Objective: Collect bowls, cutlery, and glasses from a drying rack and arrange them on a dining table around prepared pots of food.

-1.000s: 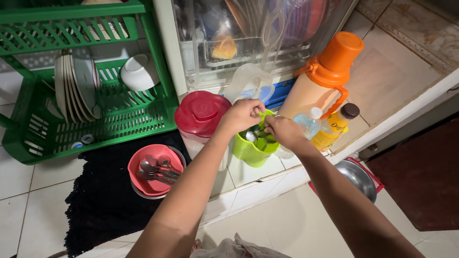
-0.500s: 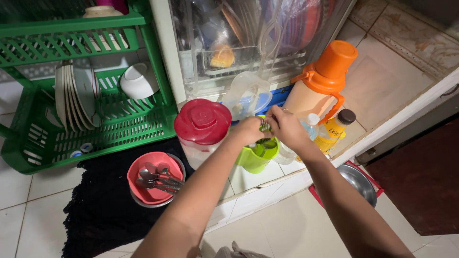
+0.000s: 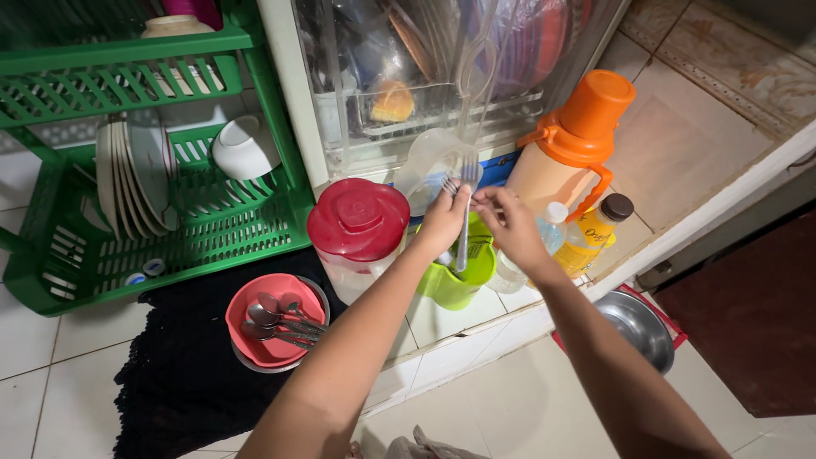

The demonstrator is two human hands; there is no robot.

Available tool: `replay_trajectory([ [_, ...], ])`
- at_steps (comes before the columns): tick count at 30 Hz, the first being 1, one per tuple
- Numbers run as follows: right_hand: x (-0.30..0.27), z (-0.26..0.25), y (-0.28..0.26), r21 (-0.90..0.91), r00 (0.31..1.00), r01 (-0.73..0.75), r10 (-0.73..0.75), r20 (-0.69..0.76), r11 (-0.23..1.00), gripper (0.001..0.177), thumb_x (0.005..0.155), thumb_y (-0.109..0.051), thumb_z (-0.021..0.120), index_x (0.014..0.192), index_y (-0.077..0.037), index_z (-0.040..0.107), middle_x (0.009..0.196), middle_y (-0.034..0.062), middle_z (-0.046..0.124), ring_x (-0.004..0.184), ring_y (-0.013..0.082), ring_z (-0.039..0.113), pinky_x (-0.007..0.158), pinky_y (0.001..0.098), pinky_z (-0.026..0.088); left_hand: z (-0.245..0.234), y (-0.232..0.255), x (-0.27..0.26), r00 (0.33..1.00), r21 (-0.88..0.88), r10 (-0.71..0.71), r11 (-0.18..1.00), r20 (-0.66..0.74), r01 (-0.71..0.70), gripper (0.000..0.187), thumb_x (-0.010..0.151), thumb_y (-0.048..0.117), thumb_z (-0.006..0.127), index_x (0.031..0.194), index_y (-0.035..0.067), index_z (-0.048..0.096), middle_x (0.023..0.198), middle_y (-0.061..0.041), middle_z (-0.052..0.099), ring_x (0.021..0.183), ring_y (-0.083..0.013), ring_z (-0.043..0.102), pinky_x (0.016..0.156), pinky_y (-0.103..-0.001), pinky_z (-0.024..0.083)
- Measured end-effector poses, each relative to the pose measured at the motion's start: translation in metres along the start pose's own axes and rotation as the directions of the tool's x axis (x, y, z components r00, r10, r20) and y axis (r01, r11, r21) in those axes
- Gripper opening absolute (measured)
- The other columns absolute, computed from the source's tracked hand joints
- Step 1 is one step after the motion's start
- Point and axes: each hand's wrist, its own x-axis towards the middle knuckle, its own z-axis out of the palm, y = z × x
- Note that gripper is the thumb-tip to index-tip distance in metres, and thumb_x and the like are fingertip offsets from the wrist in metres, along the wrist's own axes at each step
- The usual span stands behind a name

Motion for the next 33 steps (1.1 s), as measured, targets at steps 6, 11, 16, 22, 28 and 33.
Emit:
replay_trajectory([
  [6,-0.014,0.005,0.048,-0.421,0.993,0.105,-0.069,0.100,0.901,0.025,0.084,-0.010,0.068,0.109,-0.011,0.065,0.100,0.0138,0.070,0.089,0.0324,0.068,0.080,0.0409,0.055,-0.031,0.059,0.007,0.981,-0.163,-0.193,0.967,0.026,0.194,0.030,0.109,0.032,0.045,0.121,0.005,0.053,0.095,-0.012,0.079,0.077,-0.0190,0.073,0.072,-0.035,0.060],
  [11,-0.013,0.011,0.037,-0.615,0.945,0.213,0.000,0.328,0.759,0.030,0.070,-0.013,0.076,0.099,-0.015,0.071,0.094,0.0161,0.071,0.092,0.0379,0.068,0.078,0.0480,0.055,-0.037,0.055,0.014,0.989,-0.300,-0.145,0.942,0.038,0.150,0.022,0.109,0.027,0.044,0.115,0.006,0.046,0.084,-0.013,0.075,0.068,-0.0201,0.073,0.066,-0.033,0.060],
  [16,-0.007,0.010,0.058,-0.650,0.891,0.009,0.289,0.350,0.760,0.015,0.082,-0.015,0.071,0.095,-0.017,0.076,0.092,0.0131,0.075,0.089,0.0331,0.071,0.080,0.0449,0.056,-0.046,0.060,0.016,0.965,-0.414,-0.261,0.880,-0.011,0.233,0.020,0.109,0.026,0.047,0.109,0.006,0.044,0.072,-0.007,0.058,0.056,-0.0178,0.064,0.054,-0.033,0.056],
  [22,0.002,-0.001,0.038,-0.621,0.946,0.050,0.162,0.280,0.782,0.012,0.086,-0.013,0.068,0.094,-0.011,0.075,0.090,0.0156,0.073,0.088,0.0346,0.070,0.078,0.0446,0.055,-0.056,0.052,0.014,0.961,-0.274,-0.274,0.927,-0.026,0.256,0.026,0.106,0.034,0.053,0.112,0.008,0.052,0.078,-0.001,0.057,0.066,-0.0120,0.051,0.060,-0.030,0.046],
  [28,0.021,-0.024,0.004,-0.604,0.953,0.034,0.156,0.259,0.796,0.011,0.088,-0.015,0.068,0.095,-0.007,0.072,0.088,0.0171,0.074,0.086,0.0362,0.070,0.078,0.0463,0.055,-0.059,0.051,0.013,0.993,-0.055,-0.114,0.992,-0.039,0.111,0.029,0.095,0.033,0.069,0.104,0.006,0.064,0.083,0.001,0.068,0.076,-0.0109,0.060,0.071,-0.029,0.050],
  [33,0.037,-0.037,-0.059,-0.461,0.972,0.020,0.091,0.217,0.887,0.016,0.096,-0.018,0.065,0.103,-0.004,0.068,0.087,0.0191,0.072,0.080,0.0358,0.070,0.073,0.0437,0.055,-0.070,0.079,0.006,0.980,-0.117,-0.173,0.976,0.098,0.184,0.045,0.079,0.040,0.085,0.104,0.007,0.067,0.089,0.002,0.067,0.081,-0.0109,0.063,0.074,-0.029,0.053],
])
